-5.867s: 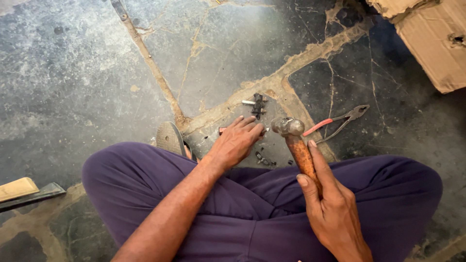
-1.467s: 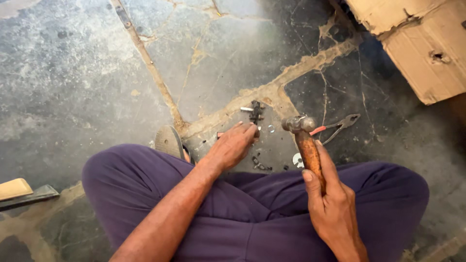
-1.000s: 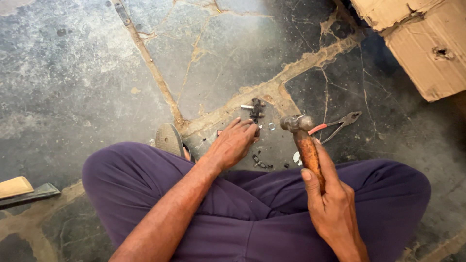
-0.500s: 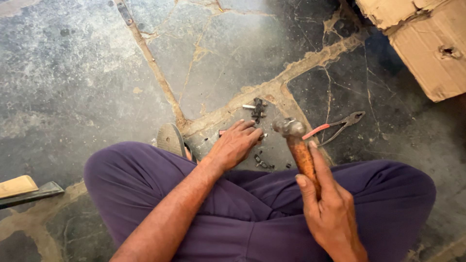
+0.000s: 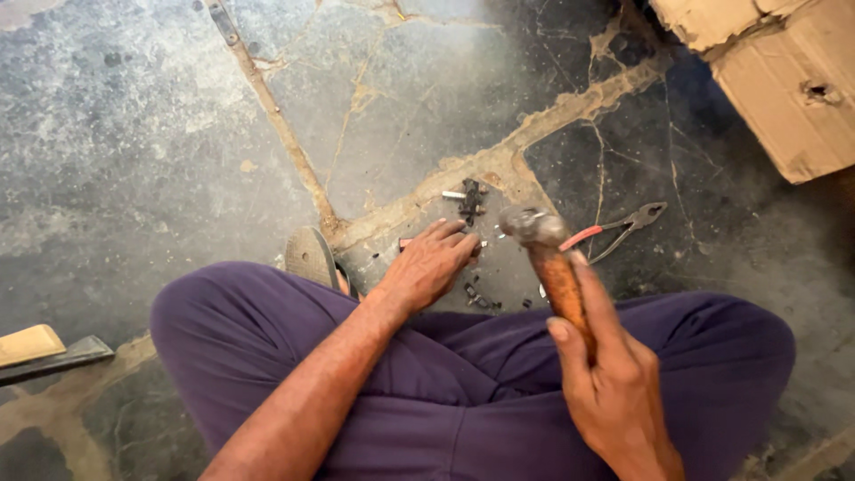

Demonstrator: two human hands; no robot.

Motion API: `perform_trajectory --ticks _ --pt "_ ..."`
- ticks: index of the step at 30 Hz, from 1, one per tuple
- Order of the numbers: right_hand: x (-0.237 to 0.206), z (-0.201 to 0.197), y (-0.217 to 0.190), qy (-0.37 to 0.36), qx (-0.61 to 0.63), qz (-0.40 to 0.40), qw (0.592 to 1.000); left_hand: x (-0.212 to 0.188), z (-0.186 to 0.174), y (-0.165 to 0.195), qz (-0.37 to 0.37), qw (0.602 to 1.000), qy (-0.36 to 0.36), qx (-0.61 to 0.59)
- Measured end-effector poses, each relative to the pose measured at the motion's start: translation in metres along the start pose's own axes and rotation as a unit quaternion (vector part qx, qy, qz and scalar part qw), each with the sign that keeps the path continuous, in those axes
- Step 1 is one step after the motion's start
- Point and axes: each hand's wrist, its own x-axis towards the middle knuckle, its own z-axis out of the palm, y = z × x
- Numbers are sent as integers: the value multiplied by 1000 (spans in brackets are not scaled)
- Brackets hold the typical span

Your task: The person sits on a tiled floor and uses a hammer to repeatedly strike small metal components, including a cylindrical piece and a ring, likely to dislodge or reshape them. The person also uses pliers to handle the parts during the process.

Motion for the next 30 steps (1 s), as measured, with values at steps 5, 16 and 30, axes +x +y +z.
perform_trajectory --ticks 5,16,30 --pt "0 -4 2 16 15 8 1000 0 -2 -1 -26 999 21 -26" --pt "-8 9 10 -18 6 53 998 1 -4 3 -9 1000 -10 18" --pt "-5 8 10 -21 5 53 998 1 -2 5 -9 999 -12 34"
